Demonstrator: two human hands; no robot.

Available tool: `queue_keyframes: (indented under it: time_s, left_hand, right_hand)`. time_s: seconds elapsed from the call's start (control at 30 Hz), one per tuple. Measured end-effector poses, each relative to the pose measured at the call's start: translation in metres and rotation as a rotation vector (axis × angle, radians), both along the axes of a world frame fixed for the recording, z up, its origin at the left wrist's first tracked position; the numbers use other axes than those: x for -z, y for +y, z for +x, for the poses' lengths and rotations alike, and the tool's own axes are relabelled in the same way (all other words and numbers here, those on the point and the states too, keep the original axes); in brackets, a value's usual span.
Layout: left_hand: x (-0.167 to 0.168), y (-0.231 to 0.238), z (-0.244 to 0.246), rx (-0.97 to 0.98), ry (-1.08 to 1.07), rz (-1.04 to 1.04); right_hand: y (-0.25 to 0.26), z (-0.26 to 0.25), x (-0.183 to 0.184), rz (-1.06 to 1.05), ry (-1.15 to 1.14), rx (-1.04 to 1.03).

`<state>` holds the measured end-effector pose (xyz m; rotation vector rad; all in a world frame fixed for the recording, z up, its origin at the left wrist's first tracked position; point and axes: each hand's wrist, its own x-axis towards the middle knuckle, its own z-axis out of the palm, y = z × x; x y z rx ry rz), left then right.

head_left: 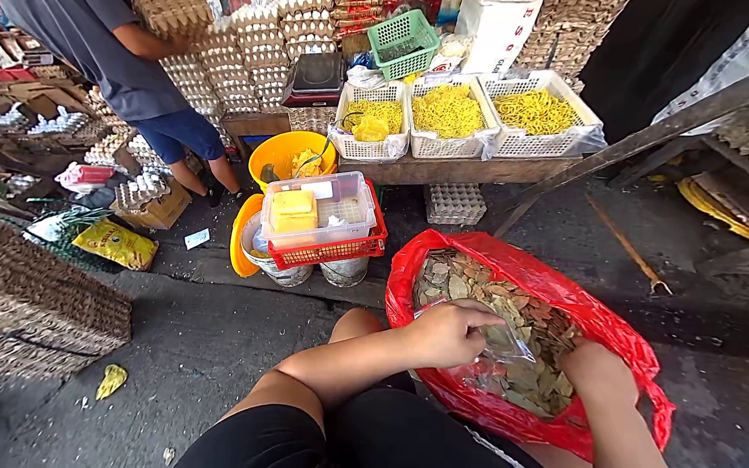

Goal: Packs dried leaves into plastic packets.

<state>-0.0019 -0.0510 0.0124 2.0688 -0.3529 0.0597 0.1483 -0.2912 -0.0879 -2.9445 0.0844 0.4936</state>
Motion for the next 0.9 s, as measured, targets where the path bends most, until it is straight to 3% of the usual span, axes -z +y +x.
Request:
queue_keyframes:
  time_s: [0.1, 0.23, 0.33, 0.43, 0.53, 0.67, 0.8, 0.9]
  left_hand:
    - [0.000, -0.001, 0.000, -0.037, 0.008, -0.009]
    - [0.005, 0.006, 0.004, -0.144, 0.106, 0.042]
    - [0.009, 0.012, 0.007, -0.204, 0.117, 0.047]
    - [0.008, 0.009, 0.007, -0.207, 0.085, 0.056]
    - [0.004, 0.008, 0.006, -0.177, 0.067, 0.044]
    - [0.005, 0.005, 0.004, -0.160, 0.031, 0.012]
    - [0.009, 0.008, 0.005, -0.180, 0.090, 0.062]
    - [0.011, 0.010, 0.004, -0.190, 0.098, 0.070]
  right_hand:
    - [-0.005, 0.015, 0.015, -0.067, 0.119, -0.047]
    - [-0.013, 0.020, 0.026, 0.219, 0.171, -0.093]
    - [-0.009, 0.012, 0.020, 0.369, 0.061, -0.062]
    - [-0.002, 0.007, 0.014, 0.333, -0.087, 0.035]
    - [0.002, 0.014, 0.021, 0.202, -0.093, 0.114]
    - [0.004, 0.012, 0.033, 0.256, -0.116, 0.196]
    - [0.012, 0.002, 0.044, 0.381, -0.157, 0.090]
    - [0.013, -0.002, 0.054, 0.358, -0.179, -0.020]
